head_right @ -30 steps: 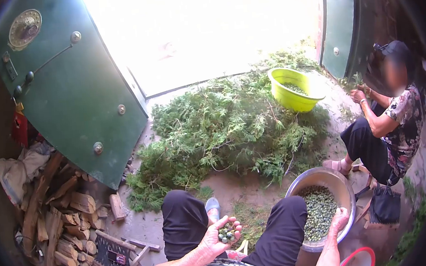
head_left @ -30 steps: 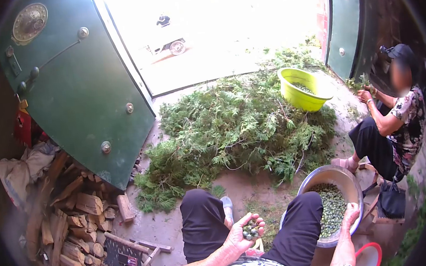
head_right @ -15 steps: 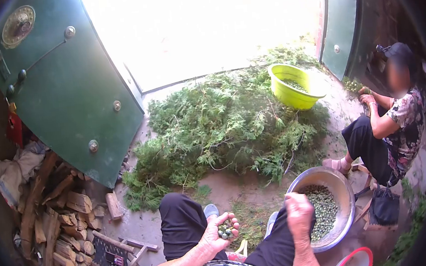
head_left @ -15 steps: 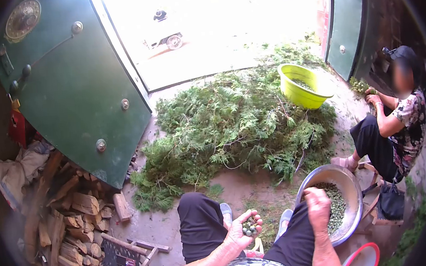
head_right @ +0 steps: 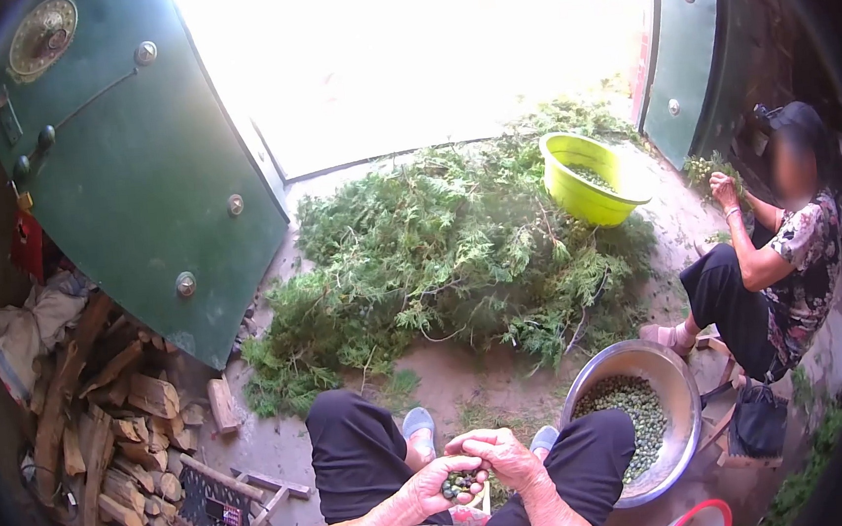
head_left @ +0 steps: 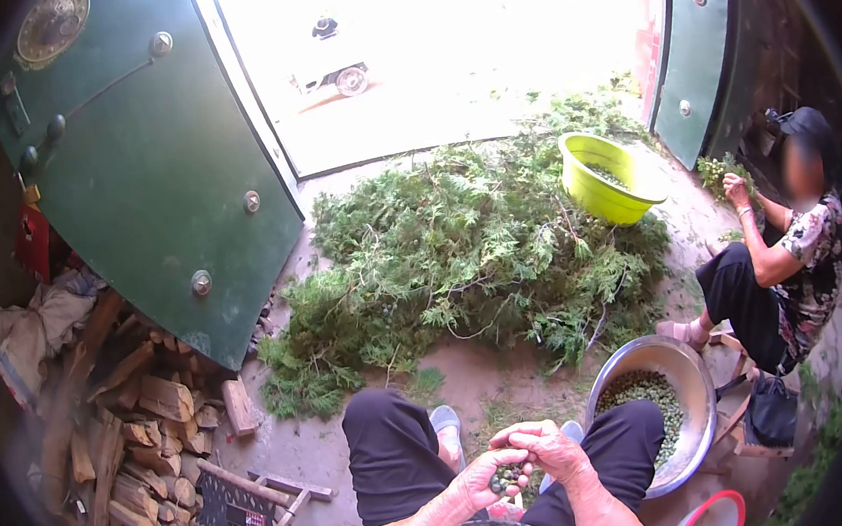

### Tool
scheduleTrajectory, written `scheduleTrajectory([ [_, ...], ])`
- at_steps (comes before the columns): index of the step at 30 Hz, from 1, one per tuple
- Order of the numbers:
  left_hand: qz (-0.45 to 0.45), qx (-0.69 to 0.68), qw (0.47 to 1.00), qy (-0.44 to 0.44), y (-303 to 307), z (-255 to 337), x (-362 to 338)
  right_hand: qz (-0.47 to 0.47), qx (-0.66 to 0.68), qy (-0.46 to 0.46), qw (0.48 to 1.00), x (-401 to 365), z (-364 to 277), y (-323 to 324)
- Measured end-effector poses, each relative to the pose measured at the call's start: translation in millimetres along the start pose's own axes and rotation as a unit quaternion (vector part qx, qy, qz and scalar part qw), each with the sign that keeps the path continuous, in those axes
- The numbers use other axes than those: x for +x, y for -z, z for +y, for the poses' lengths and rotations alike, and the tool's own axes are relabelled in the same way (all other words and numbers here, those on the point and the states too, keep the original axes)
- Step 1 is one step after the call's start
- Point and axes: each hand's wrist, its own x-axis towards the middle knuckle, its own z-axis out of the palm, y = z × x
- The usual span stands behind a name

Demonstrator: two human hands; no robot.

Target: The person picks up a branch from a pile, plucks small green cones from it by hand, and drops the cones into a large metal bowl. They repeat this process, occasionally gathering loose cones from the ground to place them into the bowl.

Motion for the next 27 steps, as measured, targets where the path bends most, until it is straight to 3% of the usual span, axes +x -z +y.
scheduleTrajectory([
  [2,-0.004,-0.013,1.000,-0.003,3,-3,1,-0.057,-0.055,0.033,0.996,1,6,10],
  [12,0.021,0.043,0.999,-0.009,-14,-3,2,-0.085,-0.240,0.136,0.958,-11,0,23],
  [14,0.016,0.081,0.996,-0.014,-14,-4,3,-0.121,-0.344,0.207,0.908,-10,0,28],
  [16,0.008,0.078,0.997,-0.015,-15,-4,2,-0.111,-0.319,0.211,0.917,-10,6,31],
  [18,0.018,0.054,0.997,-0.042,-15,-4,4,-0.039,-0.248,0.137,0.958,-14,5,29],
  [20,0.020,0.055,0.997,-0.051,-13,-2,3,0.000,-0.206,0.133,0.969,-17,8,22],
  [22,0.023,0.059,0.996,-0.065,-11,3,2,0.049,-0.261,0.212,0.940,-16,10,20],
  [24,0.026,0.049,0.996,-0.065,-10,0,3,0.074,-0.276,0.199,0.937,-21,6,11],
  [26,0.047,0.048,0.994,-0.090,-17,1,0,0.119,-0.359,0.270,0.885,-22,2,4],
  [27,0.047,0.048,0.994,-0.090,-18,3,0,0.119,-0.360,0.269,0.885,-21,2,4],
])
